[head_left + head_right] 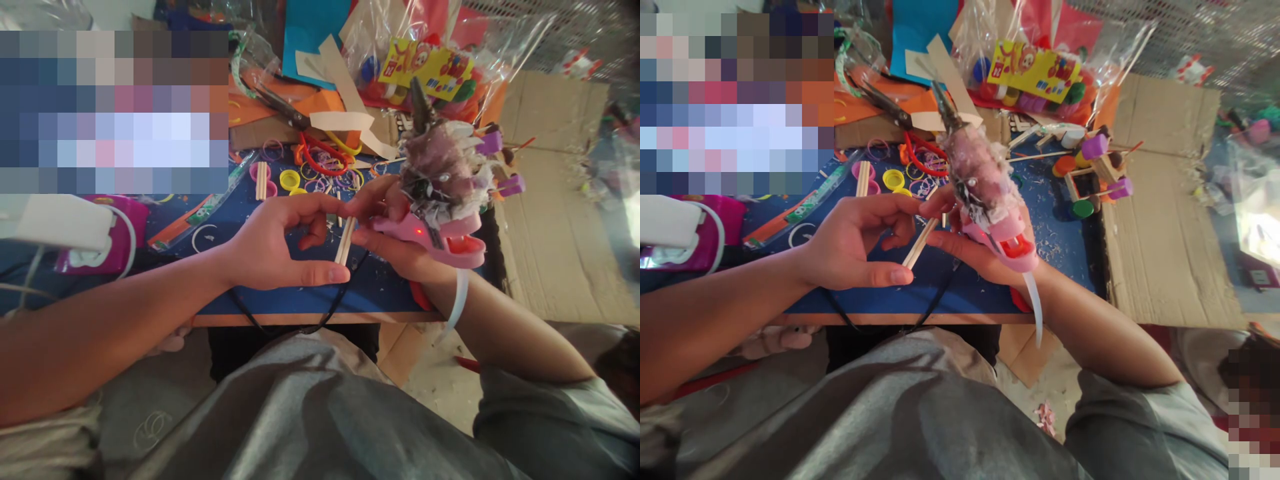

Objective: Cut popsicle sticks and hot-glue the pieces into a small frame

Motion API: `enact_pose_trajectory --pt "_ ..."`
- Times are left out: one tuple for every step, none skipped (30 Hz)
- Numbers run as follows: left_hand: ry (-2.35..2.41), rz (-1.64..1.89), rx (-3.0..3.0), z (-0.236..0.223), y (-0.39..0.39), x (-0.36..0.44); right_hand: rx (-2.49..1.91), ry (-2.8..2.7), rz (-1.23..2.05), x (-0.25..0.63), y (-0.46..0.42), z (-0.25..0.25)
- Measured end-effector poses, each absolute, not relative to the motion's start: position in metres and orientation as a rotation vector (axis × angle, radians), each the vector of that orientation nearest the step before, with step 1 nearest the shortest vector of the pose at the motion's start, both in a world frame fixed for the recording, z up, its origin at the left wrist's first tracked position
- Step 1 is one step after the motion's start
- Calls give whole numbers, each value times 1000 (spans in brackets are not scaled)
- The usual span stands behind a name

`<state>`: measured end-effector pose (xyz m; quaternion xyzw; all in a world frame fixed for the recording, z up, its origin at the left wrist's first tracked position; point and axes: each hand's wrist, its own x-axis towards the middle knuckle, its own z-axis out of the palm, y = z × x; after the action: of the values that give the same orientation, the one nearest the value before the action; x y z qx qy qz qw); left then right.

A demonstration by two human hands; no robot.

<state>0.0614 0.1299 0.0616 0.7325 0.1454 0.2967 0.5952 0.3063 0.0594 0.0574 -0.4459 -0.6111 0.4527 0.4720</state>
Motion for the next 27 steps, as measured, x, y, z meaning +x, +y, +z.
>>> enact_pose_trajectory --pt "334 690 1711 62 130 61 -1069 -1523 1051 305 59 58" --pt "333 688 1717 62 131 61 -1040 -1560 992 304 59 59" --pt "337 680 1720 62 131 61 -1023 -1583 961 303 59 59" --pt "344 671 1719 62 131 61 -1016 -1590 961 303 60 59" --pt "355 662 1718 63 132 61 -1017 -1590 964 302 60 58" --pt "363 657 1717 63 132 61 -1023 -1584 966 302 61 58" --pt "370 655 1718 63 131 61 -1028 -1575 967 301 61 57" --pt "370 659 1721 63 131 60 -1031 -1563 971 301 62 56" --pt "371 664 1728 63 131 60 -1031 -1552 978 301 62 56" --pt "370 669 1737 62 130 60 -1022 -1539 984 300 62 56" --pt "371 676 1747 62 130 60 -1007 -1525 992 299 62 56" --pt "362 691 1758 62 129 60 -990 -1512 999 298 62 58" --pt "347 708 1770 61 129 60 -981 -1499 1007 297 62 59" --pt "330 725 1781 61 130 61 -985 -1486 1011 296 62 61" --pt "311 743 1789 61 130 61 -998 -1473 1012 295 62 62" --pt "292 763 1791 61 131 61 -1015 -1454 1006 295 63 63" --pt "287 779 1788 62 131 61 -1025 -1432 996 295 64 63" --pt "299 792 1780 62 132 60 -1020 -1408 988 296 65 63" --pt "328 806 1767 62 133 60 -1001 -1377 989 297 66 61" --pt "358 822 1752 62 134 59 -975 -1344 1005 298 67 60" --pt "380 839 1737 62 135 58 -945 -1312 1034 299 68 58" --pt "394 857 1722 61 137 57 -922 -1277 1073 299 69 56" --pt "388 878 1710 60 138 56 -907 -1241 1114 300 69 56" --pt "374 902 1702 59 139 56 -901 -1202 1147 300 70 56" --pt "362 928 1695 57 140 55 -904 -1167 1170 299 70 57" --pt "357 952 1688 55 141 55 -915 -1137 1188 299 69 59" --pt "362 974 1680 54 142 55 -934 -1110 1205 299 69 61"
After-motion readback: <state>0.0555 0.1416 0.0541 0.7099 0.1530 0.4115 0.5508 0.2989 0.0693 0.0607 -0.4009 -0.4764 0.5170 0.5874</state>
